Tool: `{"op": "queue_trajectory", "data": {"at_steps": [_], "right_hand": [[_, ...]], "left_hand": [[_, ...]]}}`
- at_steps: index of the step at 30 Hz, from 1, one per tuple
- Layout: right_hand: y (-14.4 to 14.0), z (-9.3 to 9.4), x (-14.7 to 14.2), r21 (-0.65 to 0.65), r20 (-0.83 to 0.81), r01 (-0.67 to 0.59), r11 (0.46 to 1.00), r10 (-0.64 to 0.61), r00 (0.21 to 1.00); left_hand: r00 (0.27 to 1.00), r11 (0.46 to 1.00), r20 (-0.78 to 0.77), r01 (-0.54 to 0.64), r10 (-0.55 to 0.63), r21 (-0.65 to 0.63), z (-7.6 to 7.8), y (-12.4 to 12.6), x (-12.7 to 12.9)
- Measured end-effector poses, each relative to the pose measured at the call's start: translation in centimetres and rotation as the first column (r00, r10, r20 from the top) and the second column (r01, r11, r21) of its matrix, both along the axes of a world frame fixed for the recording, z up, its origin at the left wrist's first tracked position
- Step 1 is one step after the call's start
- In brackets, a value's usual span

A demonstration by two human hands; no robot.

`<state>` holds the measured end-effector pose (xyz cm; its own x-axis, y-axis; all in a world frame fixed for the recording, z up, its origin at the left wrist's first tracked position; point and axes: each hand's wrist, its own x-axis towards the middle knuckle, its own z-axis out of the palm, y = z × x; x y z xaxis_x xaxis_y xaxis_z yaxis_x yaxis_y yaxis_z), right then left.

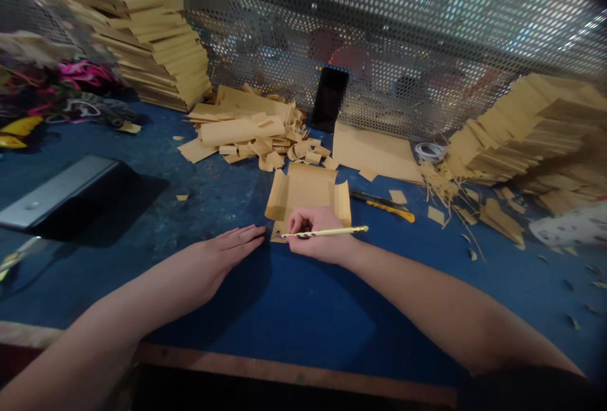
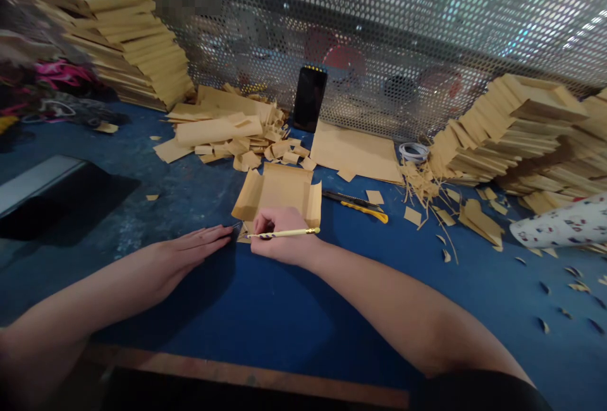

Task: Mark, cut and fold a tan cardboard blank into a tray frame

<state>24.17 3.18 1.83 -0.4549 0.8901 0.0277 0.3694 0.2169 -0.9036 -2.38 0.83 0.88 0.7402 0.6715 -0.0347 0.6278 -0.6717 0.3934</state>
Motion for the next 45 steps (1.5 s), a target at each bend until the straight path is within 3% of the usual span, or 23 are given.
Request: {"op": "queue_trajectory", "data": {"at_steps": [32, 45], "right_hand": [[0.1, 0.18, -0.09, -0.008, -0.021, 0.008, 1.0, -0.008, 1.0], [0.09, -0.01, -0.05, -0.016, -0.021, 0.001, 1.0, -0.001, 1.0]], "left_hand": [[0.997, 1.0, -0.081, -0.004, 0.003, -0.014, -0.49, -0.06, -0.05], [0.991, 0.999, -0.13, 0.007, -0.011, -0.032, 0.0, -0.09, 0.22]]}}
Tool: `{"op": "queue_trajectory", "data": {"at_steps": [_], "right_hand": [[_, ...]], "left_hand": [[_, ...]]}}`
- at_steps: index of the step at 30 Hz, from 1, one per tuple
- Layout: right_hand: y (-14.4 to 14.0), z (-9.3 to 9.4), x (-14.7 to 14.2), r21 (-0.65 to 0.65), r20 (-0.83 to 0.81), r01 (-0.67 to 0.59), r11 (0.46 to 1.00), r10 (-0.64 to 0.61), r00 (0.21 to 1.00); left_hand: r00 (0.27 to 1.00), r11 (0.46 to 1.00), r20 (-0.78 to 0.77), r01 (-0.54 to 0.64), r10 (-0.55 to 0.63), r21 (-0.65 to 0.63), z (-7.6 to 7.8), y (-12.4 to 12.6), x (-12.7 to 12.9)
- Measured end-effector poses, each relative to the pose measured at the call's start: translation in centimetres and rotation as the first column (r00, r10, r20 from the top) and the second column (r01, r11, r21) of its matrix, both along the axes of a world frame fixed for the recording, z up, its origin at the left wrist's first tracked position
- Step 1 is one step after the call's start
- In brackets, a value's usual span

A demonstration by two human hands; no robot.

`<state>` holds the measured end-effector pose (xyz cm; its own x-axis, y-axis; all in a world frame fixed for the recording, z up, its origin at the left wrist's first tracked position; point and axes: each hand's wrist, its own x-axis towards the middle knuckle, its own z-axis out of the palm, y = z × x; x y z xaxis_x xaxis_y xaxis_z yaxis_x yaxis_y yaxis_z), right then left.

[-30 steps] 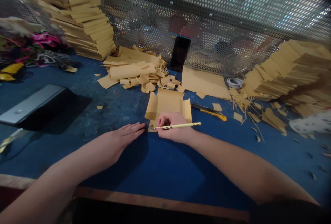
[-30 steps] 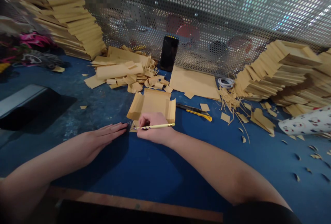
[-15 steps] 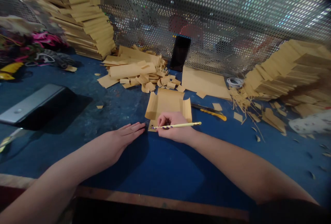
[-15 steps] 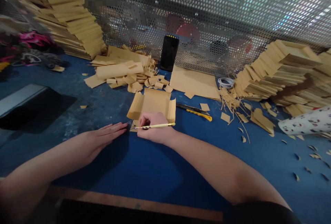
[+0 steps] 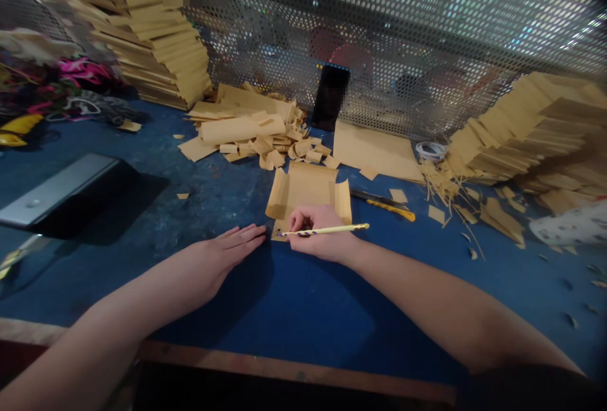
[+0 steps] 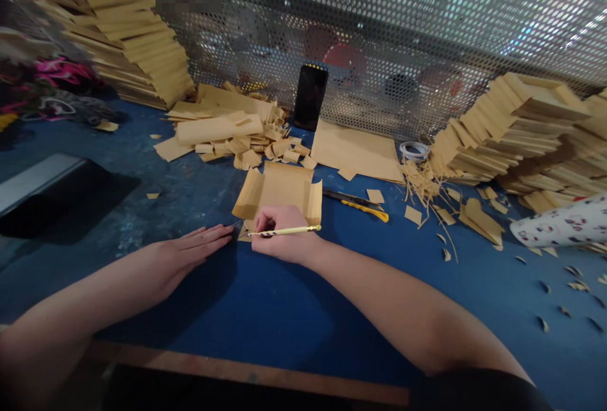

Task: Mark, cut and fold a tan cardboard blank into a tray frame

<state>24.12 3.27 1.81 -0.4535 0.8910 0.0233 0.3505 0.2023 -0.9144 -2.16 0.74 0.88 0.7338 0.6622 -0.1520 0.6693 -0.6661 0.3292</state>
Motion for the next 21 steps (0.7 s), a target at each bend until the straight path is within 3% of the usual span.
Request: {"op": "queue_trajectory", "data": {"at_steps": [11, 21], "right_hand": [[-0.05, 0.11, -0.03, 0.001, 0.0, 0.0, 1.0, 0.0, 1.0], [-0.05, 0.45, -0.27, -0.045, -0.042, -0.019, 0.999, 0.018, 0.999]], "left_hand": [[0.998, 1.0, 0.055, -0.013, 0.013, 0.0, -0.53, -0.07, -0.39], [1.0, 1.0, 0.014, 0.003, -0.003, 0.022, -0.75, -0.11, -0.16]]}}
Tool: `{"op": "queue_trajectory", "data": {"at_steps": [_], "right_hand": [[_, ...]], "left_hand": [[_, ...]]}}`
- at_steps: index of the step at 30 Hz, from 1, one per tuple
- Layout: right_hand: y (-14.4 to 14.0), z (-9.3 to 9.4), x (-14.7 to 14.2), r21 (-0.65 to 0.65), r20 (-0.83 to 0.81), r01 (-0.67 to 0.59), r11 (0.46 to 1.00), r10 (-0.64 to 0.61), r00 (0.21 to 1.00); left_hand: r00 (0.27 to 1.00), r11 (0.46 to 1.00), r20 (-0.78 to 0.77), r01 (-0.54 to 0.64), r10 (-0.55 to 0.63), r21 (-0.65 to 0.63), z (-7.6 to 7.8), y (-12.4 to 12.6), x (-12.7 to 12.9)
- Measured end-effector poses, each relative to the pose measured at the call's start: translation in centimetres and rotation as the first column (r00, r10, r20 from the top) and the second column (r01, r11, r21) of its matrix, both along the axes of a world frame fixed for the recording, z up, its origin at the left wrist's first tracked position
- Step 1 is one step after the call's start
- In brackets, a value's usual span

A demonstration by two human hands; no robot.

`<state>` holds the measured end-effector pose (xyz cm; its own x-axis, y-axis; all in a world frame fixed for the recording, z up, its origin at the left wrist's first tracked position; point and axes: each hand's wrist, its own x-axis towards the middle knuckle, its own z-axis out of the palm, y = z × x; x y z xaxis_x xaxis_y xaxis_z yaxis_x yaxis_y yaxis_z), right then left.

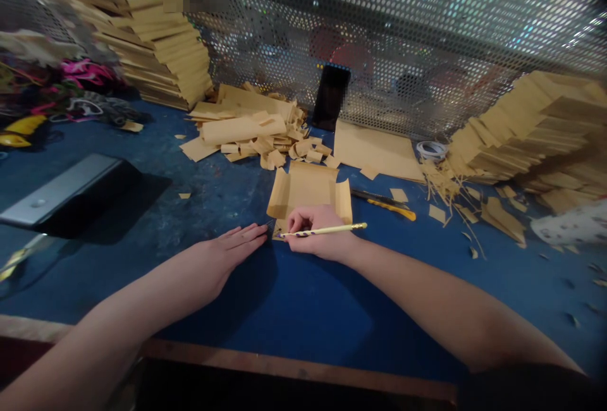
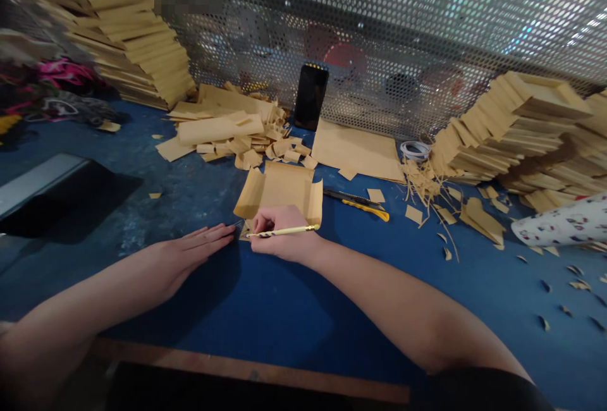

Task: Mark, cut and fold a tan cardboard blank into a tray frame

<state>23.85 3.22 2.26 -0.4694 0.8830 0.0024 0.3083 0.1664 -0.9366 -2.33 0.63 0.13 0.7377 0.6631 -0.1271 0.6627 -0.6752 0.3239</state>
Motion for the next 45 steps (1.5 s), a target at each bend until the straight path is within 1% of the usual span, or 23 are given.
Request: {"op": "queue_trajectory", "data": {"at_steps": [3, 6, 12, 19, 23, 26, 28, 29, 31, 33, 36, 38, 39, 42, 45], "right_hand": [[-0.1, 0.2, -0.1, -0.028, -0.037, -0.035, 0.999, 0.034, 0.999], [-0.1, 0.2, -0.2, -0.031, -0.051, -0.047, 0.998, 0.045, 0.998], [-0.2, 0.2, -0.3, 0.028, -0.009, -0.074, 0.997, 0.074, 0.997], [-0.2, -0.2, 0.1, 0.104, 0.084, -0.014, 0.994, 0.005, 0.996], [-0.2, -0.5, 0.4, 0.138, 0.063, -0.008, 0.99, -0.001, 0.998], [-0.3, -0.2, 0.6, 0.186, 0.072, 0.013, 0.982, -0.027, 0.997], [-0.4, 0.5, 0.9, 0.269, 0.113, 0.0, 0.963, -0.031, 0.993], [-0.4, 0.9, 1.0, 0.325, 0.147, -0.029, 0.945, -0.02, 0.989], [-0.4, 1.7, 1.5, 0.433, 0.25, -0.137, 0.891, 0.027, 0.968], [-0.3, 2.5, 2.0, 0.486, 0.389, -0.274, 0.83, 0.075, 0.918], [-0.5, 3.2, 2.8, 0.461, 0.599, -0.445, 0.768, 0.101, 0.794], [-0.9, 3.3, 3.5, 0.438, 0.69, -0.509, 0.741, 0.085, 0.719], [-1.2, 3.3, 3.8, 0.436, 0.717, -0.53, 0.727, 0.076, 0.693], [-2.2, 2.6, 4.8, 0.445, 0.748, -0.564, 0.696, 0.058, 0.661], [-3.2, 1.7, 5.6, 0.473, 0.74, -0.55, 0.688, 0.03, 0.672]], "left_hand": [[1.0, 1.0, 0.009, -0.003, 0.003, 0.004, -0.1, 0.0, -0.1], [0.999, 1.0, 0.032, -0.015, 0.015, 0.0, -0.2, 0.1, -0.1], [0.999, 0.999, 0.045, -0.03, 0.031, -0.019, 0.3, 0.0, 0.2], [0.992, 0.998, 0.114, -0.06, 0.062, -0.018, 1.2, -0.3, 0.6], [0.991, 0.997, 0.117, -0.071, 0.067, 0.032, 1.5, -0.4, 0.9], [0.99, 0.994, 0.125, -0.077, 0.067, 0.079, 1.5, -0.4, 1.1], [0.987, 0.989, 0.133, -0.104, 0.09, 0.109, 1.5, -0.4, 1.0], [0.985, 0.985, 0.137, -0.124, 0.107, 0.123, 1.5, -0.4, 1.0], [0.979, 0.978, 0.144, -0.163, 0.144, 0.132, 1.6, -0.4, 0.9], [0.973, 0.975, 0.156, -0.191, 0.173, 0.113, 1.9, -0.4, 0.8], [0.961, 0.972, 0.179, -0.224, 0.209, 0.067, 2.6, -0.5, 0.8], [0.955, 0.971, 0.193, -0.237, 0.225, 0.042, 3.2, -0.5, 0.7], [0.953, 0.97, 0.198, -0.241, 0.231, 0.03, 3.3, -0.5, 0.7], [0.947, 0.965, 0.21, -0.259, 0.244, 0.047, 3.4, -0.5, 0.5], [0.945, 0.948, 0.184, -0.295, 0.272, 0.117, 2.8, -0.6, 0.0]]}}
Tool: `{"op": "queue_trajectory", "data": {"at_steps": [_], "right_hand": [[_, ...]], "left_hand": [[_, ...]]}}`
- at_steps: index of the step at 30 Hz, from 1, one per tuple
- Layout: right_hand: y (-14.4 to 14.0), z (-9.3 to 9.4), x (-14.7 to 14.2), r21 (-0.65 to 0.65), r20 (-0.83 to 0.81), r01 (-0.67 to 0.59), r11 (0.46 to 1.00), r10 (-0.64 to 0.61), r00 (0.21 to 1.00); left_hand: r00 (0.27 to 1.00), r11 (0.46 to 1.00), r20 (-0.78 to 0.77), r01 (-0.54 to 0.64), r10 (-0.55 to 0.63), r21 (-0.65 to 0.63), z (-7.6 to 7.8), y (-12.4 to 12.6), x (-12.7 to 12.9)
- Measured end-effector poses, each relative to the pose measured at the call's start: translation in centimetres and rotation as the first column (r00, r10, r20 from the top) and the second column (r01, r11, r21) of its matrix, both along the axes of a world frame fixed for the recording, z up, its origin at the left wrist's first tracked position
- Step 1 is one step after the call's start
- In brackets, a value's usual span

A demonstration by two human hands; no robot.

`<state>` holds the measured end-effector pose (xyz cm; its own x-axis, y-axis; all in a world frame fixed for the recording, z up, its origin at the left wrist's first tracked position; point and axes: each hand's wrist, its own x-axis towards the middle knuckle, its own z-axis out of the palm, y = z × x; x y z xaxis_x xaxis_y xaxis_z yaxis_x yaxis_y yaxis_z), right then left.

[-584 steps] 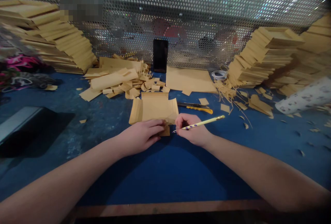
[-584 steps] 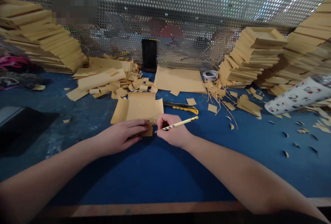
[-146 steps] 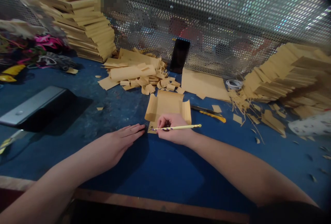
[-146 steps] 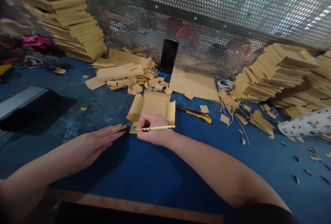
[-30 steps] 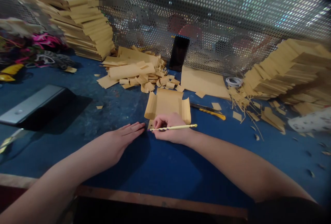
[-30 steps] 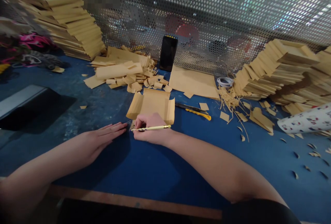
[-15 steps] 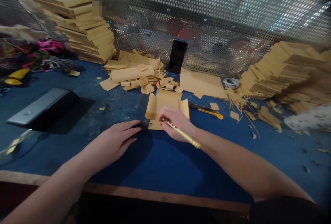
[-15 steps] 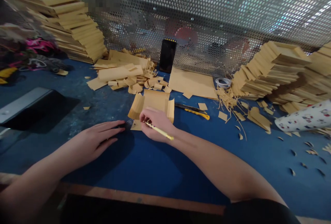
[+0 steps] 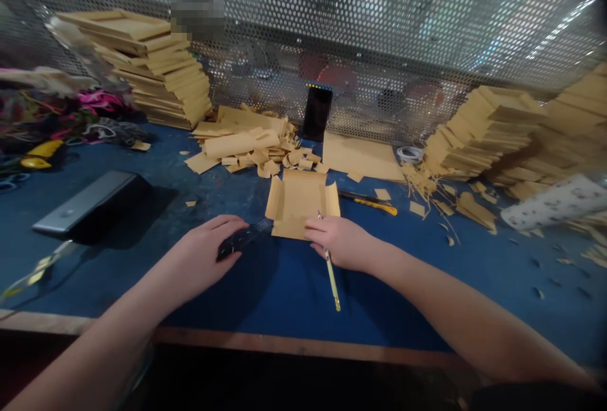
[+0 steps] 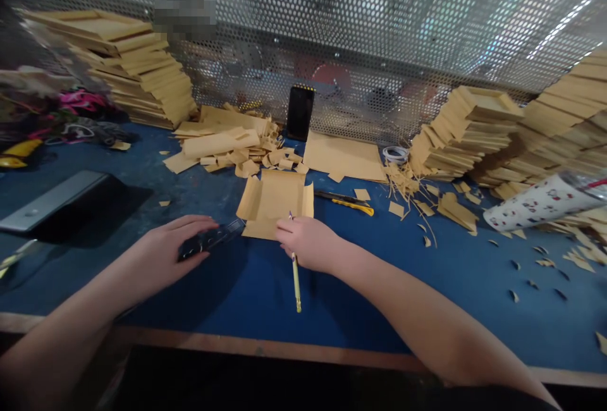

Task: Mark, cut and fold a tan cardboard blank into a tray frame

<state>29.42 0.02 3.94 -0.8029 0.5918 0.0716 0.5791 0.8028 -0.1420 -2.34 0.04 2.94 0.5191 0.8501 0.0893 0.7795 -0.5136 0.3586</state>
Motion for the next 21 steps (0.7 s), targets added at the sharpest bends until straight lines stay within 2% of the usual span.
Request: {"op": "queue_trajectory", "data": {"at_steps": [6, 9, 15, 18, 21], "right_hand": [[-0.5, -1.3, 0.4, 0.047, -0.035, 0.009, 0.999, -0.008, 0.999], [-0.7, -1.5, 0.4, 0.089, -0.054, 0.02, 0.996, -0.015, 0.998], [-1.3, -1.4, 0.8, 0.206, 0.018, -0.002, 0.979, -0.001, 1.0], [-1.4, -1.5, 0.9, 0.249, -0.02, -0.001, 0.969, 0.007, 1.0], [-1.5, -1.7, 0.9, 0.255, -0.048, 0.007, 0.967, 0.006, 0.999]], "left_hand": [[0.99, 0.996, -0.112, -0.086, 0.09, 0.038, -0.1, -1.2, -0.7], [0.991, 0.996, -0.096, -0.09, 0.089, -0.01, 0.2, -1.4, -0.9], [0.996, 0.995, -0.031, -0.083, 0.081, -0.058, 0.4, -0.7, -1.1], [0.999, 0.995, -0.032, -0.034, 0.031, -0.095, 1.4, -0.7, -0.9], [0.999, 0.981, -0.036, 0.029, -0.036, -0.19, 3.3, -1.1, -1.0]]}}
